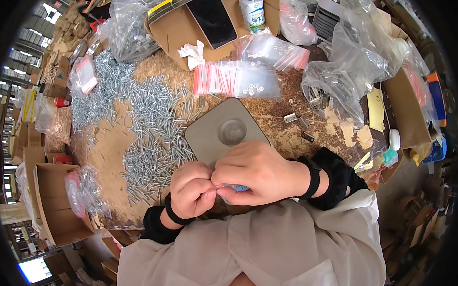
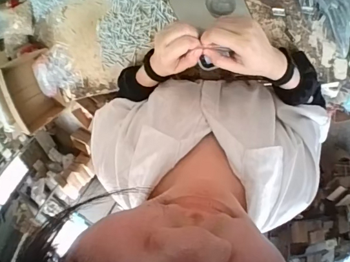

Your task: The person repeatedly scoops metal screws from a large pile on a table, places them onto a digital scale to weigh them, and then transfers the weighed screws into small plastic bags. The person seals each bag and sets it aside before repeating the process with a new batch of screws.

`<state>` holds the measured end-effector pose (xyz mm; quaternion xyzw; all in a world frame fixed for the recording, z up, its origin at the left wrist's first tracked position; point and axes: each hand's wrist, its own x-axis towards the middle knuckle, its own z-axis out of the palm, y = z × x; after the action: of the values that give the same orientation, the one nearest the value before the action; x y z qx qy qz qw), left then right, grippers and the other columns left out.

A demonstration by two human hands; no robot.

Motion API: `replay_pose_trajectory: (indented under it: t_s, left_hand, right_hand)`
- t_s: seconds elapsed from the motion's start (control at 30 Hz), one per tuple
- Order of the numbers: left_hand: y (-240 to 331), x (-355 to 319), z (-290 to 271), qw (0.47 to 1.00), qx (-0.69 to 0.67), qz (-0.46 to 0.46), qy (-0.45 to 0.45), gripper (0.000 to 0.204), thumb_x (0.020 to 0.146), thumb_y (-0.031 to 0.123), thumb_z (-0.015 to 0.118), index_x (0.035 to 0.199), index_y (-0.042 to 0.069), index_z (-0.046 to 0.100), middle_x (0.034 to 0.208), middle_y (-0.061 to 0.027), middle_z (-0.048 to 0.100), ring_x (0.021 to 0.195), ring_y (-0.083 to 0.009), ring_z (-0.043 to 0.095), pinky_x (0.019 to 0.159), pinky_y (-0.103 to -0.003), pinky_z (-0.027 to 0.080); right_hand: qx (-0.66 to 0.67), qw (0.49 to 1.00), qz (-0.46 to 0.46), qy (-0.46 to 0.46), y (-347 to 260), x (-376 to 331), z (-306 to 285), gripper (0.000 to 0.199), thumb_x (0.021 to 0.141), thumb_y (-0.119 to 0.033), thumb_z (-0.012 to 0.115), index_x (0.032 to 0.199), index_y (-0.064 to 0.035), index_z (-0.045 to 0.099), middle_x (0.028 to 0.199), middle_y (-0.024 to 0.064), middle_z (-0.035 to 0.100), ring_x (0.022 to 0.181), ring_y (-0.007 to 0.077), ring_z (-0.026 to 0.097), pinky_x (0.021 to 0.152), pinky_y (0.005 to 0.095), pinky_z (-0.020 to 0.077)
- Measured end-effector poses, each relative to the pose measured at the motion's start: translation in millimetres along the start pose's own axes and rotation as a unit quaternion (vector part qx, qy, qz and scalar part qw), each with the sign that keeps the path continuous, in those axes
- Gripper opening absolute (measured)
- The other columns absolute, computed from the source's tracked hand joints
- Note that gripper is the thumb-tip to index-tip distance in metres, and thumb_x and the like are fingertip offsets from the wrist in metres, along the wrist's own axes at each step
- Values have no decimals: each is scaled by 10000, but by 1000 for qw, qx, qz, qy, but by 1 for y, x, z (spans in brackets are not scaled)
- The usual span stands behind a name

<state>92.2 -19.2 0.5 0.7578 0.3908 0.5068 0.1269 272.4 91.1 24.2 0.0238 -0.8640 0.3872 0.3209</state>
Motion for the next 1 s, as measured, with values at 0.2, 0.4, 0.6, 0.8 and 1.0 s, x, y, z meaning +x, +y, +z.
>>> replay_pose_trajectory:
  t_s: [0.2, 0.4, 0.6, 0.8, 1.0]
  left_hand:
    - [1, 0, -1, 1000, 14, 24, -6, 143, 815, 104, 723, 855, 31, 607, 848, -77, 588, 640, -263, 578, 561, -368, 456]
    - [2, 0, -1, 999, 15, 38, -5, 143, 775, 85, 735, 833, 27, 618, 857, -81, 588, 637, -263, 573, 573, -365, 470]
    - [6, 1, -12, 999, 13, 44, 22, 166, 872, 123, 696, 803, 11, 596, 773, -95, 597, 613, -269, 587, 574, -379, 501]
    - [17, 4, -27, 997, 32, 34, 61, 172, 901, 123, 665, 811, -1, 586, 755, -96, 587, 594, -260, 553, 567, -368, 470]
    - [27, -31, -49, 955, 96, -63, 274, 183, 923, 150, 630, 816, 9, 585, 823, -139, 623, 702, -231, 575, 611, -334, 463]
  right_hand:
    - [64, 998, 15, 0, 1, 0, 0, 146, 788, -61, 714, 849, -100, 587, 709, 38, 569, 616, 273, 573, 545, 394, 424]
    - [68, 998, 9, -14, -1, 1, 0, 139, 780, -30, 706, 809, -89, 583, 694, 43, 552, 605, 279, 558, 554, 397, 439]
    - [61, 998, -25, 0, -9, 4, -8, 119, 782, -18, 714, 790, -64, 605, 706, 50, 568, 628, 270, 588, 703, 396, 551]
    - [51, 998, -48, -10, -12, 9, -25, 115, 798, -26, 721, 774, -55, 613, 685, 44, 583, 614, 264, 601, 752, 413, 568]
    - [25, 995, -95, 19, -38, 16, -45, 136, 835, -83, 718, 753, -61, 612, 670, 21, 614, 551, 209, 597, 726, 439, 573]
